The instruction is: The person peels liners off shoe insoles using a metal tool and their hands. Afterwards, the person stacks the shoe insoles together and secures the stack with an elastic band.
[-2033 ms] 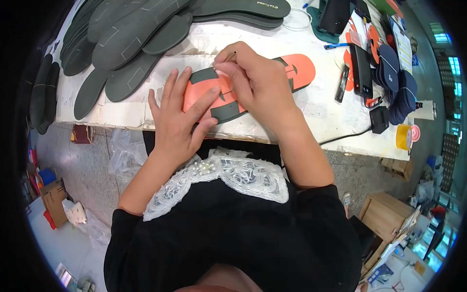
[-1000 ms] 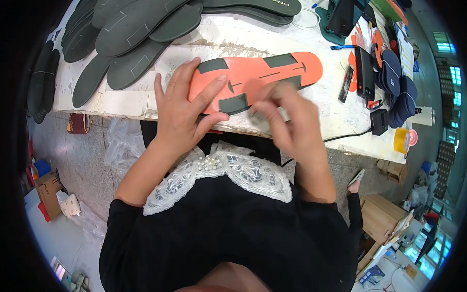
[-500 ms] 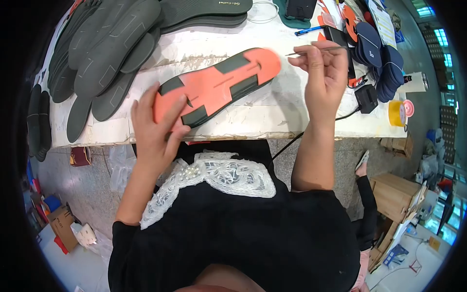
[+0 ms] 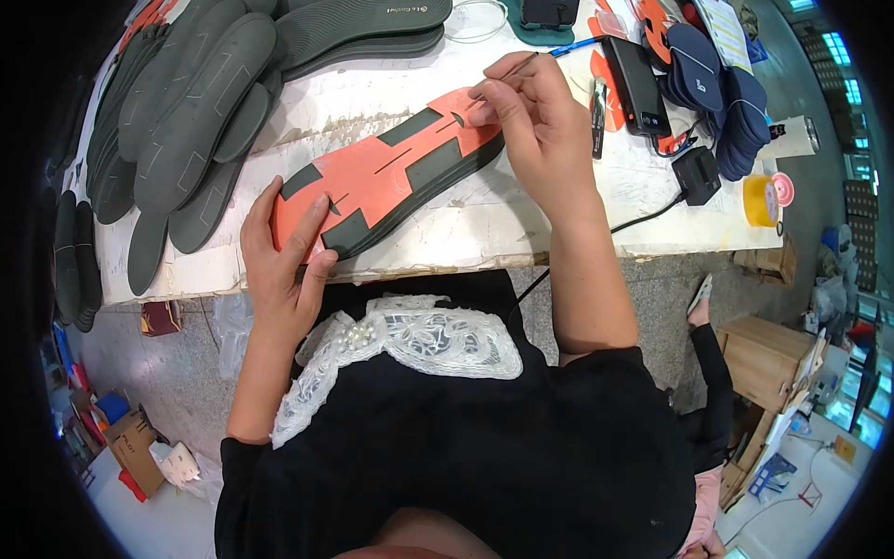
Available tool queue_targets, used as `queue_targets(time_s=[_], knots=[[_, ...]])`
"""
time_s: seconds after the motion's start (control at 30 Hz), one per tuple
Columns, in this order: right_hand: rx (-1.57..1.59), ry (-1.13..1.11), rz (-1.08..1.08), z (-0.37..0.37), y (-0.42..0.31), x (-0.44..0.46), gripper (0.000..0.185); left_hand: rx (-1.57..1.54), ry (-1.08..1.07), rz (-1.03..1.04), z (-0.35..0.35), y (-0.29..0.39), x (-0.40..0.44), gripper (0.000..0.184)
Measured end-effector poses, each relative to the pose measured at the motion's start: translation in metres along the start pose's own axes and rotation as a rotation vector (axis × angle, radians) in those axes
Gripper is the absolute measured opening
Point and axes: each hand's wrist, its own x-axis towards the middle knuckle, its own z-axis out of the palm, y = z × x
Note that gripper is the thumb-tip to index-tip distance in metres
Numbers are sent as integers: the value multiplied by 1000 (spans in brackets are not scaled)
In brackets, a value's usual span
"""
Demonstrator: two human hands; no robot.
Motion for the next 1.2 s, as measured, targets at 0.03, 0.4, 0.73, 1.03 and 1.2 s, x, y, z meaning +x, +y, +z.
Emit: queue_targets(time_s=[0.03,0.4,0.73,1.03,1.2], knots=[[0,1,0,0,1,1,12,0,0,1,0,0,0,47],[4,-192,71,28,-12,3,8,75,-40,27,-2,-2,0,50],[-122,-197,45,32,-9,6,4,136,-32,1,8,-5,-7,53],[54,-93,55,32,-11,-10,3,159,-48,-32,12,-6,-9,51],[-91,-213,70,28,-25,-23,5,137,-43,-44,11,-4,-8,49]])
